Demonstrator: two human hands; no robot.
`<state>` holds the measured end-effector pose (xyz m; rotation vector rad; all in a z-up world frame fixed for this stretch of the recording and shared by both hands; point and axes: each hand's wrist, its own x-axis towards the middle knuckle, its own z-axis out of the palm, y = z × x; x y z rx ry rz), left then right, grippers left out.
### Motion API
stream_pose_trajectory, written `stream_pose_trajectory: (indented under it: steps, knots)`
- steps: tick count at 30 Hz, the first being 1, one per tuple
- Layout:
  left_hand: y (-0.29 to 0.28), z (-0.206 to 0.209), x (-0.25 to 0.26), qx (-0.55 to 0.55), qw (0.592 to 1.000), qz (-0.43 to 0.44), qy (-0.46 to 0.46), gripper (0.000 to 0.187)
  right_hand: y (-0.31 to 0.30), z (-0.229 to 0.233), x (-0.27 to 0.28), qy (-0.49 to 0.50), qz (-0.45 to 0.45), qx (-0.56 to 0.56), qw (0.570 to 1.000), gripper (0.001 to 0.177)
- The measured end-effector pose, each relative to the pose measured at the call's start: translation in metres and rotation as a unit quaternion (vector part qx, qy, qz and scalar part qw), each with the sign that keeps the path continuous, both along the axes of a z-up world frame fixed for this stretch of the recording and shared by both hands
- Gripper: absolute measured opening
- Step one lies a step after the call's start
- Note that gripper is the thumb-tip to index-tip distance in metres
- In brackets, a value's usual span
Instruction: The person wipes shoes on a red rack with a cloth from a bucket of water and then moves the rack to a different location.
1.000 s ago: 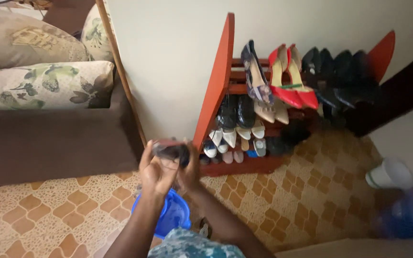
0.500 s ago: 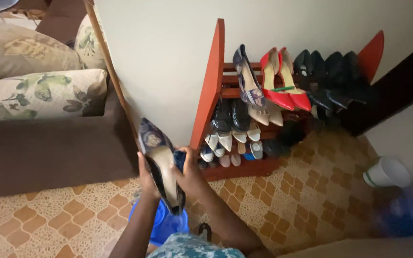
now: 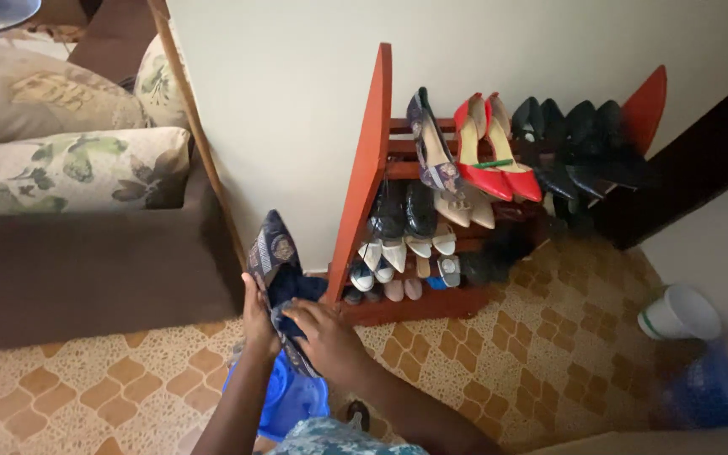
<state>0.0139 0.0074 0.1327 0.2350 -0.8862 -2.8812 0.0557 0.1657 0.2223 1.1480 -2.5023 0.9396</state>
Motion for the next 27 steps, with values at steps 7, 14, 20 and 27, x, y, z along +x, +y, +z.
stream_pose_trajectory:
  steps: [7,14,20,27]
  knots:
    - [0.028,-0.015,-0.006,-0.076,0.995,0.041,-0.041,0.067,-0.036,-0.026,-0.068,-0.082,-0.004,-0.189,0.979,0.047]
    - [0.008,0.008,0.0,-0.117,0.99,0.071,0.032,0.067,-0.022,-0.031,-0.04,-0.172,0.003,-0.163,0.971,0.059]
    - [0.018,0.004,0.014,-0.052,0.997,0.045,-0.036,0.068,-0.038,-0.029,-0.064,-0.203,0.08,-0.278,0.935,0.045]
    - [0.015,0.003,0.02,-0.06,0.996,0.054,0.025,0.065,-0.021,-0.03,-0.041,-0.171,0.082,-0.173,0.966,0.082]
